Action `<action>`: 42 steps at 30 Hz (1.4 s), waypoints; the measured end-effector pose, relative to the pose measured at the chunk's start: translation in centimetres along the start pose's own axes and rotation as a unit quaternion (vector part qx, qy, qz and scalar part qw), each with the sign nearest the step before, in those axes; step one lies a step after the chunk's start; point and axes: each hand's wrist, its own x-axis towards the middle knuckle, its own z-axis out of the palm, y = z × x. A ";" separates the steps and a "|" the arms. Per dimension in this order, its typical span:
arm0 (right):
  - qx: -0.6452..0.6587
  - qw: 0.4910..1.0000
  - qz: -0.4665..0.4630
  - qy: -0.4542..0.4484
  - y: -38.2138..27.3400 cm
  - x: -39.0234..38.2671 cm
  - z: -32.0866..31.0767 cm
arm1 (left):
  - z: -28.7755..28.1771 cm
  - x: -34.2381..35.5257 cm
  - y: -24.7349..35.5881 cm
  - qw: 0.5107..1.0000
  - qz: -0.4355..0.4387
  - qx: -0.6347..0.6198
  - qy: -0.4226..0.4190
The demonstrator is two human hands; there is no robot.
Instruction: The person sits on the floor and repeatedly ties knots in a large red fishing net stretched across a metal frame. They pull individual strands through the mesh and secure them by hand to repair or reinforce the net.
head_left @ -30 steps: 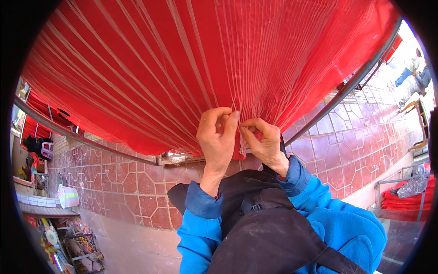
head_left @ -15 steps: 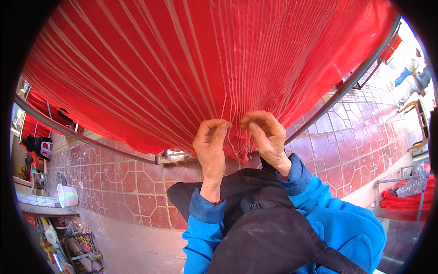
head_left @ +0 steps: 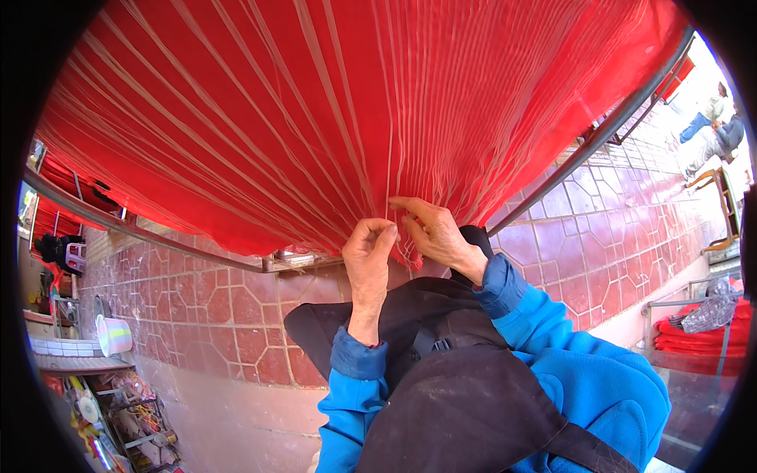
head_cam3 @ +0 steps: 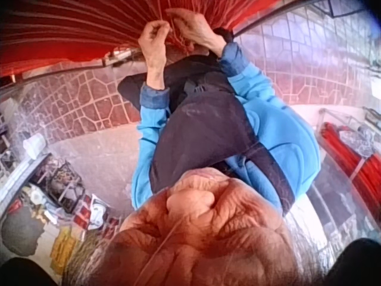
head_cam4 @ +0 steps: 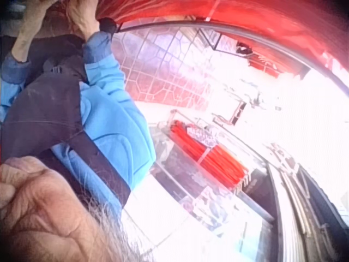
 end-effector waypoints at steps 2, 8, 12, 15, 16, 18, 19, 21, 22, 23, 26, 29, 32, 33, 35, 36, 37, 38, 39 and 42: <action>-0.018 1.000 -0.012 -0.005 1.4 -0.1 0.5 | -0.6 -0.4 -1.1 0.999 -0.027 0.026 -0.003; -0.051 0.999 -0.011 0.005 5.3 -0.5 1.5 | -3.3 -2.8 -2.9 0.997 -0.060 0.039 0.006; -0.063 0.997 0.035 0.002 6.6 -0.6 1.4 | -5.5 -4.3 -3.1 0.998 -0.060 0.014 0.016; -0.078 0.996 0.051 0.004 7.1 -0.7 1.1 | -6.9 -5.5 -3.1 0.998 -0.060 0.000 0.025; -0.078 0.996 0.041 0.008 7.2 -0.7 0.9 | -7.4 -5.9 -3.1 0.998 -0.064 -0.005 0.026; -0.098 0.994 0.050 0.006 7.3 -0.7 0.7 | -8.2 -6.8 -3.1 0.997 -0.060 -0.008 0.037; -0.105 0.993 0.049 0.007 7.2 -0.7 0.6 | -8.7 -7.2 -3.2 0.997 -0.063 -0.006 0.039; -0.070 0.995 0.072 0.002 6.6 -0.7 0.6 | -9.3 -7.9 -3.3 0.997 -0.062 -0.005 0.044; -0.055 0.993 0.106 -0.007 6.1 -0.6 0.5 | -9.5 -8.3 -3.4 0.997 -0.061 -0.007 0.047; 0.031 0.993 0.113 -0.025 5.3 -0.5 0.5 | -9.6 -8.5 -3.5 0.996 -0.067 -0.008 0.049; 0.219 0.958 0.161 -0.089 1.6 0.6 -0.2 | -9.3 -9.0 -4.1 0.996 -0.078 0.006 0.050; 0.302 0.950 0.024 -0.072 -3.1 2.2 -1.8 | -8.7 -9.1 -4.5 0.997 -0.079 0.008 0.016; 0.320 0.945 -0.036 -0.055 -7.2 4.1 -3.5 | -8.4 -9.3 -4.8 0.995 -0.097 0.023 -0.009; 0.336 0.939 -0.036 -0.061 -8.3 4.6 -4.0 | -8.3 -9.3 -5.0 0.993 -0.107 0.038 -0.008; 0.366 0.927 -0.036 -0.075 -10.1 5.4 -5.1 | -8.2 -9.5 -5.2 0.992 -0.117 0.050 -0.014; 0.373 0.924 -0.032 -0.082 -10.9 5.7 -5.6 | -8.2 -9.5 -5.3 0.993 -0.103 0.049 -0.019; 0.381 0.919 -0.034 -0.093 -11.5 5.9 -6.0 | -8.1 -9.6 -5.4 0.994 -0.093 0.052 -0.021; 0.389 0.915 -0.035 -0.104 -12.1 6.2 -6.4 | -8.1 -9.7 -5.5 0.995 -0.082 0.056 -0.024; 0.391 0.914 -0.024 -0.108 -12.7 6.4 -6.8 | -8.2 -9.7 -5.5 0.995 -0.089 0.051 -0.021; 0.376 0.920 -0.040 -0.106 -14.5 6.9 -7.8 | -8.3 -9.8 -5.6 0.994 -0.097 0.044 -0.019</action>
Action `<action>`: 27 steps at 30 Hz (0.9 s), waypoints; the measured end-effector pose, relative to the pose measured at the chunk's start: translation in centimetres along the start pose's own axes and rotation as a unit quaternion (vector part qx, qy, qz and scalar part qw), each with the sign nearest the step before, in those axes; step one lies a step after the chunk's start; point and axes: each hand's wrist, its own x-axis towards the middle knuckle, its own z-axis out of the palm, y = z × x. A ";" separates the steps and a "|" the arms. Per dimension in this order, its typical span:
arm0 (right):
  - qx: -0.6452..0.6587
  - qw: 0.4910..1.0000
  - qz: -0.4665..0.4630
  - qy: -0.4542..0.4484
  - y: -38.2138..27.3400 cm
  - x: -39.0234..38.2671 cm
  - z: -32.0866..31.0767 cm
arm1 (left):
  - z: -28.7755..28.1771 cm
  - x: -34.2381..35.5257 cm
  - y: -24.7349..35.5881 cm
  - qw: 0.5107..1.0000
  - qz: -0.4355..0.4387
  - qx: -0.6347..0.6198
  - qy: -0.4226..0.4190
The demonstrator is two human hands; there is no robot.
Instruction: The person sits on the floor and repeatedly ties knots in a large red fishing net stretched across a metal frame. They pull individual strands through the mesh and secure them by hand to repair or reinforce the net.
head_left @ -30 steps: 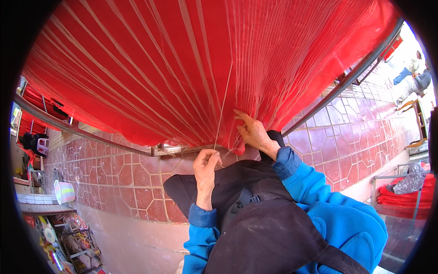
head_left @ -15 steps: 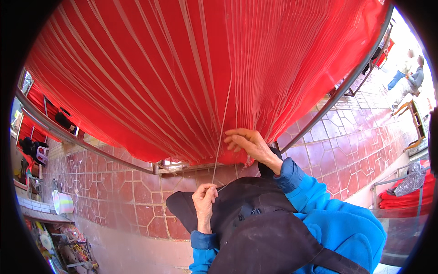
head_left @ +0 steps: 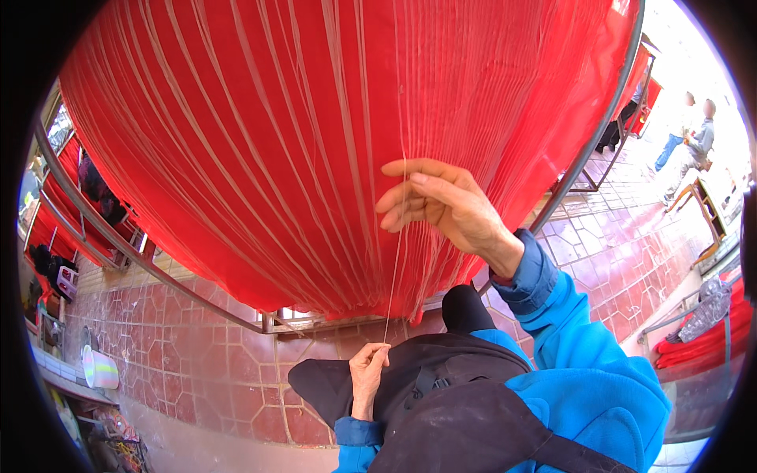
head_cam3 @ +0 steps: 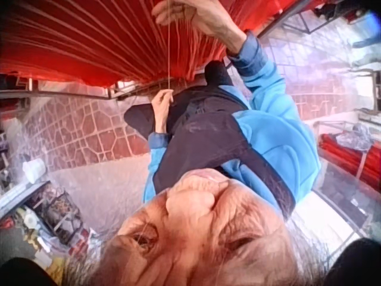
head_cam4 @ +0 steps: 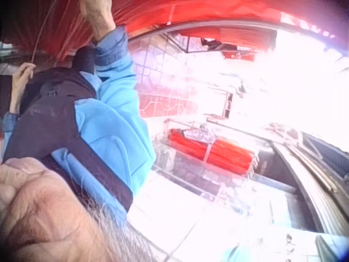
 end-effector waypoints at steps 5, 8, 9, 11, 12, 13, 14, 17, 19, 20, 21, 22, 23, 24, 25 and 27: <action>-0.030 0.999 -0.030 -0.023 -3.4 -0.7 1.1 | -0.1 0.0 0.2 1.000 0.017 -0.007 -0.007; -0.002 0.997 -0.046 -0.068 -4.3 -1.7 2.2 | -0.2 -0.3 0.3 1.000 0.022 -0.015 -0.007; 0.005 0.995 -0.052 -0.089 -4.5 -1.9 2.5 | -0.2 -0.4 0.4 0.999 0.026 -0.017 -0.009; 0.021 0.990 -0.066 -0.119 -4.8 -2.1 3.0 | -0.2 -0.7 0.5 0.999 0.033 -0.020 -0.015; 0.013 0.988 -0.070 -0.137 -5.2 -2.0 3.1 | -0.3 -0.8 0.6 0.999 0.035 -0.018 -0.017; 0.003 0.985 -0.075 -0.155 -5.5 -2.0 3.2 | -0.3 -0.9 0.6 0.999 0.038 -0.016 -0.019; -0.009 0.984 -0.051 -0.169 -6.2 -2.0 3.2 | -0.3 -0.9 0.7 0.999 0.041 -0.015 -0.023; 0.044 0.985 -0.045 -0.162 -7.1 -0.4 3.5 | -0.4 -1.1 0.6 0.998 0.048 -0.006 -0.032; 0.037 0.986 -0.075 -0.145 -8.3 1.0 3.4 | -0.6 -1.1 0.5 0.999 0.041 -0.008 -0.035; 0.026 0.984 -0.094 -0.147 -8.9 1.7 3.4 | -0.7 -1.1 0.4 0.999 0.039 -0.009 -0.034; 0.016 0.982 -0.112 -0.149 -9.6 2.2 3.3 | -0.9 -1.1 0.2 0.999 0.036 -0.010 -0.033; -0.001 0.982 -0.124 -0.141 -10.1 2.6 3.3 | -1.0 -1.1 0.1 0.999 0.035 -0.009 -0.031; -0.002 0.982 -0.123 -0.144 -10.5 2.9 3.4 | -1.1 -1.1 -0.1 0.999 0.042 -0.012 -0.025; -0.009 0.981 -0.127 -0.146 -10.9 3.1 3.4 | -1.1 -1.0 -0.3 0.999 0.048 -0.015 -0.020; -0.021 0.980 -0.132 -0.145 -11.2 3.3 3.4 | -1.1 -0.9 -0.4 0.998 0.053 -0.018 -0.016; -0.012 0.982 -0.122 -0.140 -11.7 3.8 3.5 | -1.3 -0.7 -0.7 0.999 0.046 -0.010 -0.015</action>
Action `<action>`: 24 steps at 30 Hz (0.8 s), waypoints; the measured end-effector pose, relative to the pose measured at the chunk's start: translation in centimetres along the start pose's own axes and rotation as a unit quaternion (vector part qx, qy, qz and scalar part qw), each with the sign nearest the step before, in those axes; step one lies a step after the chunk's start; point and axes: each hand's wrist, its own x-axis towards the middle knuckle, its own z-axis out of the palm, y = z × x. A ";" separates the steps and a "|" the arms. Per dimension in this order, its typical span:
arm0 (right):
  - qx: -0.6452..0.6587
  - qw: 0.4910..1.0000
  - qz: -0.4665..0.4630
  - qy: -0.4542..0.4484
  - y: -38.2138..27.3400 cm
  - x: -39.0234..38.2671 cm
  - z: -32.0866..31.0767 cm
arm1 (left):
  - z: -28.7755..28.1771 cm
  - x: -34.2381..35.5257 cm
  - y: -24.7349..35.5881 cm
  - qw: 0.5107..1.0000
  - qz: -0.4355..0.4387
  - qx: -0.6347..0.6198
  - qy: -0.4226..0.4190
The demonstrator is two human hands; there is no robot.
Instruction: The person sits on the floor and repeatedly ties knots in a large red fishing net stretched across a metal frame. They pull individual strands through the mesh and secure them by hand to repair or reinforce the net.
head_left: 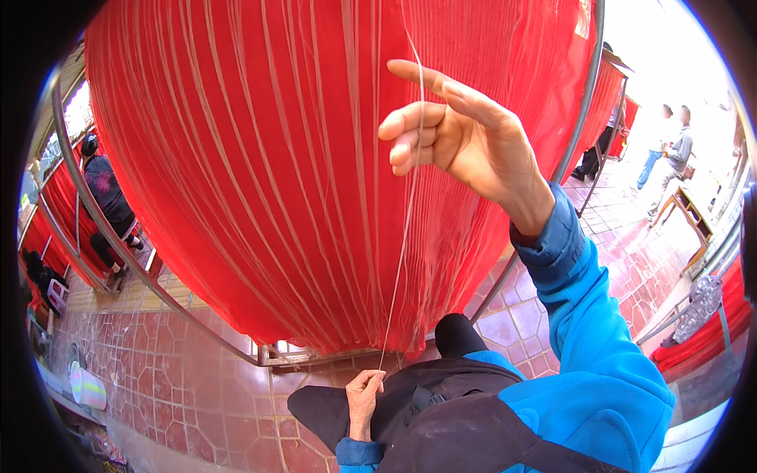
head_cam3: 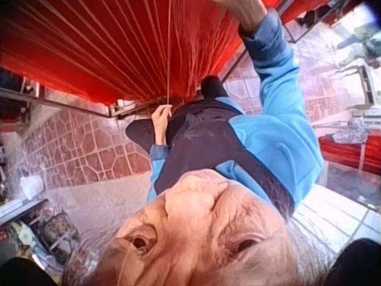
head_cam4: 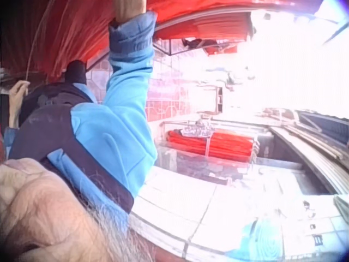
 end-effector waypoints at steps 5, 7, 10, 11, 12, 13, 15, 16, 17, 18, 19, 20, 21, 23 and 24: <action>0.005 1.000 -0.019 -0.008 -1.1 1.3 0.0 | -0.4 0.2 -0.6 1.000 -0.003 0.007 0.001; 0.018 0.999 -0.028 -0.031 -1.9 1.9 0.0 | -0.4 0.4 -0.8 1.000 0.002 0.002 0.004; 0.017 0.999 -0.023 -0.015 -3.2 3.6 -0.2 | -0.3 0.6 -1.0 1.000 -0.005 0.009 0.008; -0.006 1.000 -0.023 0.000 -3.6 4.4 -0.2 | -0.3 0.6 -1.0 1.000 -0.012 0.016 0.009; -0.029 0.999 -0.025 0.004 -4.1 5.3 -0.3 | -0.3 0.6 -0.9 0.999 -0.018 0.027 0.011; -0.051 0.998 -0.028 0.009 -4.5 6.1 -0.3 | -0.3 0.6 -1.0 1.000 -0.009 0.022 0.010; -0.091 0.994 -0.041 0.034 -5.6 7.9 -0.4 | -0.4 0.6 -1.0 1.000 -0.028 0.011 0.009; -0.098 0.993 -0.053 0.047 -6.1 8.6 -0.3 | -0.4 0.6 -1.1 0.999 -0.031 0.004 0.010; -0.113 0.989 -0.067 0.068 -6.6 9.3 -0.3 | -0.4 0.7 -1.2 1.000 -0.026 -0.003 0.008; -0.134 0.984 -0.082 0.087 -7.0 9.9 -0.2 | -0.4 0.7 -1.3 1.000 -0.022 -0.010 0.006; -0.114 0.985 -0.092 0.094 -7.5 10.5 -0.2 | -0.5 0.7 -1.4 1.000 -0.022 -0.015 0.007; -0.077 0.990 -0.067 0.098 -8.3 11.1 -0.2 | -0.5 0.8 -1.6 1.000 -0.014 -0.023 0.006; -0.044 0.994 -0.046 0.086 -9.2 11.7 -0.3 | -0.5 0.8 -1.7 1.000 -0.009 -0.027 0.007; -0.001 0.999 -0.021 0.033 -10.2 12.7 -0.5 | -0.5 0.9 -1.9 1.000 -0.004 -0.030 0.007; 0.002 0.999 -0.025 0.035 -10.5 13.0 -0.6 | -0.5 0.9 -1.9 1.000 -0.003 -0.028 0.006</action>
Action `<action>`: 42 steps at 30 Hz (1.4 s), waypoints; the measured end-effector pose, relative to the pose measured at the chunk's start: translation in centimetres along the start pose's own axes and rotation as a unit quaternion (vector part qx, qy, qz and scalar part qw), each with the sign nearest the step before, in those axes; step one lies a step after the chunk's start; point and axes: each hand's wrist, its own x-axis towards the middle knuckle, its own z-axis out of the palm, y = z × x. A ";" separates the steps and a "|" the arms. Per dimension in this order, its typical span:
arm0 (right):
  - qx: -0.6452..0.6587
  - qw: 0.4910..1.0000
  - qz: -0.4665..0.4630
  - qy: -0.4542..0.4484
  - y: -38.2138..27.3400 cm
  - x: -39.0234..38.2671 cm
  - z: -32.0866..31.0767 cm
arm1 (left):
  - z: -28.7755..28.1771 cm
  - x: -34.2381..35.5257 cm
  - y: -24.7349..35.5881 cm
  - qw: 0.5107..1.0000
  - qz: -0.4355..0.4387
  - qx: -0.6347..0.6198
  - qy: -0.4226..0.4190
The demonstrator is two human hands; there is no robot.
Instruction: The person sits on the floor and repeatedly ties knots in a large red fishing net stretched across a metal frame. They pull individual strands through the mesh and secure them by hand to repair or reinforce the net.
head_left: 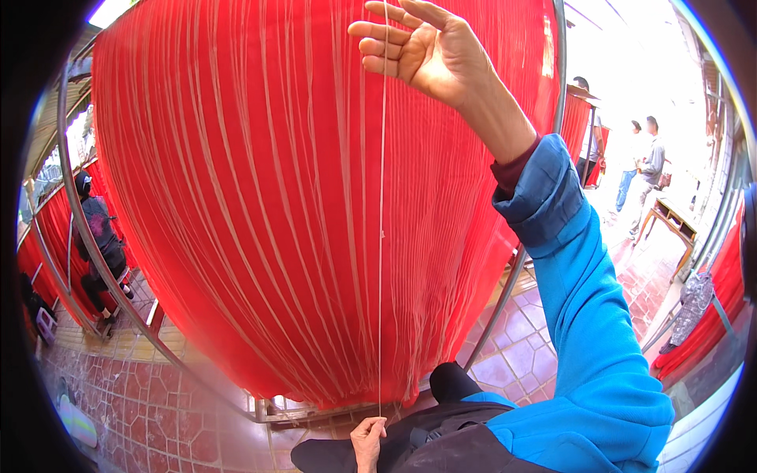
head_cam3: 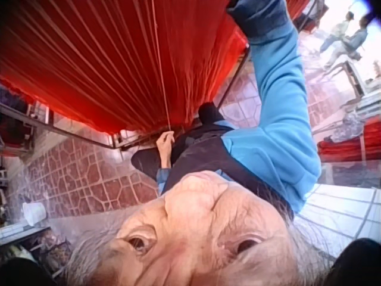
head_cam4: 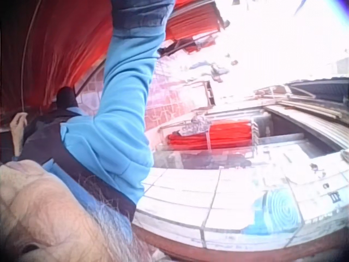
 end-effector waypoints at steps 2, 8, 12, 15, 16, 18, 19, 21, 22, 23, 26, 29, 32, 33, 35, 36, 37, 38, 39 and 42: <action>0.006 1.000 -0.008 0.004 -0.4 0.7 -0.3 | 0.1 0.1 0.0 1.000 0.003 -0.002 -0.003; 0.038 0.999 -0.011 0.001 -1.8 3.0 -0.9 | 0.4 0.1 0.6 1.000 0.000 -0.001 -0.010; 0.047 0.998 -0.037 -0.027 -2.7 3.9 -0.8 | 0.8 0.0 1.2 1.000 -0.014 0.021 -0.006; 0.056 0.996 -0.061 -0.039 -2.9 3.9 -0.5 | 1.1 -0.2 1.6 1.000 -0.004 0.027 -0.006; 0.054 0.995 -0.068 -0.039 -2.7 3.7 -0.5 | 1.2 -0.2 1.7 1.000 0.001 0.026 -0.006; 0.045 0.996 -0.068 -0.040 -2.3 3.2 -0.3 | 1.2 -0.1 1.8 1.000 0.002 0.025 -0.009; 0.040 0.997 -0.061 -0.039 -2.0 2.7 -0.4 | 1.1 -0.1 1.8 1.000 0.001 0.025 -0.010; 0.044 0.998 -0.042 -0.034 -0.3 0.9 -0.8 | 0.7 0.7 1.7 0.998 0.008 0.054 0.013; 0.042 0.998 -0.027 -0.028 0.8 -0.2 -1.0 | 0.4 0.8 1.5 0.996 -0.019 0.081 0.035; 0.046 0.999 -0.006 -0.021 2.1 -1.5 -1.4 | 0.0 1.0 1.2 0.997 -0.005 0.075 0.034; 0.075 0.994 0.064 -0.050 8.0 -6.6 -2.3 | -1.3 2.6 -0.5 0.996 -0.009 0.074 0.054; 0.009 0.995 0.095 -0.041 14.4 -12.8 -3.2 | -3.0 4.3 -2.6 0.989 -0.032 0.123 0.078; 0.054 0.978 0.191 0.056 20.7 -19.4 -3.6 | -5.8 6.2 -5.2 0.974 -0.025 0.193 0.112; 0.063 0.975 0.201 0.075 22.8 -21.4 -3.7 | -6.8 6.6 -6.0 0.969 -0.027 0.207 0.135; 0.080 0.965 0.218 0.125 26.4 -25.1 -3.9 | -8.9 7.1 -7.2 0.959 -0.039 0.216 0.178; 0.093 0.958 0.222 0.156 27.9 -26.7 -4.0 | -9.6 7.1 -7.6 0.950 -0.092 0.219 0.202; 0.095 0.945 0.237 0.205 29.2 -28.1 -4.4 | -10.1 6.8 -8.1 0.946 -0.029 0.233 0.225; 0.109 0.949 0.216 0.201 30.3 -29.3 -4.9 | -10.6 6.8 -8.3 0.940 -0.037 0.239 0.240; 0.114 0.947 0.208 0.217 31.3 -30.6 -5.3 | -10.9 6.5 -8.5 0.938 -0.014 0.249 0.240; 0.115 0.942 0.227 0.219 34.1 -33.8 -5.7 | -11.2 6.2 -8.6 0.928 -0.058 0.281 0.238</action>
